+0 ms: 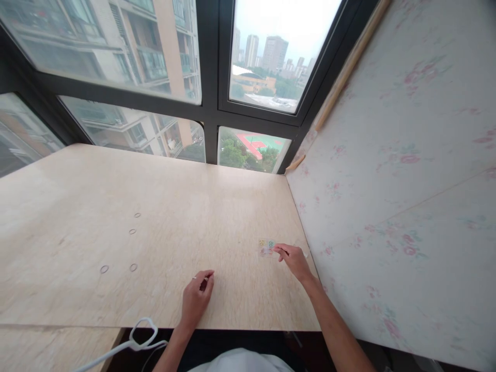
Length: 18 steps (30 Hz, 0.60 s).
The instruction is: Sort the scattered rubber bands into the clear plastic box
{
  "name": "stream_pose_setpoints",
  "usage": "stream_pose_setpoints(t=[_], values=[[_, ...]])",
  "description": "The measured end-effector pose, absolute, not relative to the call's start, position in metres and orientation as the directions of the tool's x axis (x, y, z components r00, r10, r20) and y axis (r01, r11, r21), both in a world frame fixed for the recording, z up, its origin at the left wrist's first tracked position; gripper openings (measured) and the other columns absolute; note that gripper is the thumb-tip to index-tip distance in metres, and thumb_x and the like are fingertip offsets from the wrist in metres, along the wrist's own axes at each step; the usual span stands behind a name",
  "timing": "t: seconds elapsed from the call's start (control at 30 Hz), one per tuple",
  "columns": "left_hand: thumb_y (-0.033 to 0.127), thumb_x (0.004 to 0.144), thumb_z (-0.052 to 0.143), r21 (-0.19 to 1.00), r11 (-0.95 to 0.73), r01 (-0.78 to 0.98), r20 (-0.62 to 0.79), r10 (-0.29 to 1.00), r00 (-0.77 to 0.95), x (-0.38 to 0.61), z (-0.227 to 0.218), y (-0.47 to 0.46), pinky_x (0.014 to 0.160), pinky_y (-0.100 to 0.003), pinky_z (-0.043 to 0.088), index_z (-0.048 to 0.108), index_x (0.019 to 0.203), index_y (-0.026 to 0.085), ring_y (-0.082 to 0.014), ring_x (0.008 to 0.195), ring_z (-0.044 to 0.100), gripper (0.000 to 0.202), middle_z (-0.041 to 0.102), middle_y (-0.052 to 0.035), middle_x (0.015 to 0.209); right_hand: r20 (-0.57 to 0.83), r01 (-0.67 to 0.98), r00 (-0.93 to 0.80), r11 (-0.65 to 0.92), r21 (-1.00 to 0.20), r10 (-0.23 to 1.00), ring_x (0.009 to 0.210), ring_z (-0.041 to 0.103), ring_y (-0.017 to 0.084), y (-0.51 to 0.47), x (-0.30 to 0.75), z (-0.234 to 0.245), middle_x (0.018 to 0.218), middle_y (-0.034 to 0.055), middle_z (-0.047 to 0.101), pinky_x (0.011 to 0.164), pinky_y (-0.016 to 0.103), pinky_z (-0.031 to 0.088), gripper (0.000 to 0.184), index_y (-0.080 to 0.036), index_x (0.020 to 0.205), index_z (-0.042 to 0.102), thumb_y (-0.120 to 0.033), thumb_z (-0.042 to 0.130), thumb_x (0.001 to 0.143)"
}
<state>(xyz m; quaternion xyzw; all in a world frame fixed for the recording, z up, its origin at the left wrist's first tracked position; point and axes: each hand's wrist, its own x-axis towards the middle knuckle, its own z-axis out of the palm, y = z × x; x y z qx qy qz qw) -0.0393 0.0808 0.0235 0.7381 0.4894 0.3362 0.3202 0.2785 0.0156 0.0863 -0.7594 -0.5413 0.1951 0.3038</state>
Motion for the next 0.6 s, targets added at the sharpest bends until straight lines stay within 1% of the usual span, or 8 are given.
stream_pose_setpoints(t=[0.07, 0.17, 0.23, 0.3, 0.43, 0.6], values=[[0.039, 0.087, 0.045, 0.805, -0.311, 0.505, 0.179, 0.940, 0.292, -0.039, 0.023, 0.081, 0.060, -0.027, 0.053, 0.064, 0.087, 0.020, -0.0175, 0.065, 0.065, 0.027, 0.070, -0.0042, 0.079, 0.049, 0.735, 0.310, -0.206, -0.645, 0.950, 0.057, 0.061, 0.015, 0.016, 0.280, 0.084, 0.073, 0.0025, 0.071, 0.064, 0.028, 0.047, 0.033, -0.023, 0.086, 0.072, -0.044, 0.047, 0.090], [0.039, 0.086, 0.045, 0.808, -0.306, 0.503, 0.181, 0.942, 0.283, -0.040, 0.022, 0.081, 0.059, -0.027, 0.053, 0.064, 0.086, 0.020, -0.0174, 0.065, 0.065, 0.027, 0.070, -0.0039, 0.078, 0.094, 0.788, 0.242, -0.139, -0.600, 0.966, 0.073, 0.063, 0.017, 0.018, 0.283, 0.079, 0.087, 0.0041, 0.071, 0.074, 0.030, 0.047, 0.031, -0.023, 0.085, 0.072, -0.041, 0.047, 0.091], [0.039, 0.086, 0.046, 0.805, -0.306, 0.508, 0.183, 0.943, 0.278, -0.040, 0.021, 0.081, 0.059, -0.027, 0.053, 0.064, 0.086, 0.020, -0.0171, 0.064, 0.065, 0.027, 0.069, -0.0037, 0.078, 0.114, 0.819, 0.209, -0.110, -0.563, 0.971, 0.082, 0.063, 0.018, 0.019, 0.284, 0.077, 0.089, 0.0044, 0.069, 0.076, 0.030, 0.047, 0.029, -0.023, 0.087, 0.072, -0.037, 0.046, 0.092], [0.039, 0.087, 0.046, 0.803, -0.307, 0.510, 0.184, 0.943, 0.279, -0.040, 0.020, 0.081, 0.059, -0.027, 0.053, 0.064, 0.087, 0.020, -0.0169, 0.064, 0.065, 0.026, 0.069, -0.0039, 0.078, 0.111, 0.829, 0.202, -0.109, -0.548, 0.973, 0.082, 0.063, 0.017, 0.020, 0.285, 0.075, 0.090, 0.0047, 0.067, 0.075, 0.029, 0.047, 0.029, -0.022, 0.092, 0.071, -0.035, 0.045, 0.092], [0.038, 0.086, 0.046, 0.806, -0.306, 0.507, 0.185, 0.943, 0.277, -0.039, 0.021, 0.080, 0.059, -0.026, 0.053, 0.064, 0.087, 0.020, -0.0166, 0.063, 0.065, 0.026, 0.069, -0.0038, 0.078, 0.115, 0.820, 0.216, -0.116, -0.561, 0.969, 0.082, 0.062, 0.018, 0.017, 0.289, 0.076, 0.091, 0.0053, 0.066, 0.074, 0.030, 0.046, 0.030, -0.021, 0.100, 0.069, -0.034, 0.043, 0.093], [0.039, 0.086, 0.046, 0.810, -0.302, 0.503, 0.184, 0.945, 0.271, -0.039, 0.022, 0.080, 0.059, -0.027, 0.053, 0.064, 0.087, 0.020, -0.0168, 0.064, 0.064, 0.026, 0.069, -0.0041, 0.078, 0.168, 0.790, 0.258, -0.107, -0.604, 0.951, 0.081, 0.061, 0.018, 0.003, 0.287, 0.076, 0.090, 0.0067, 0.065, 0.073, 0.030, 0.048, 0.033, -0.021, 0.099, 0.069, -0.040, 0.043, 0.093]])
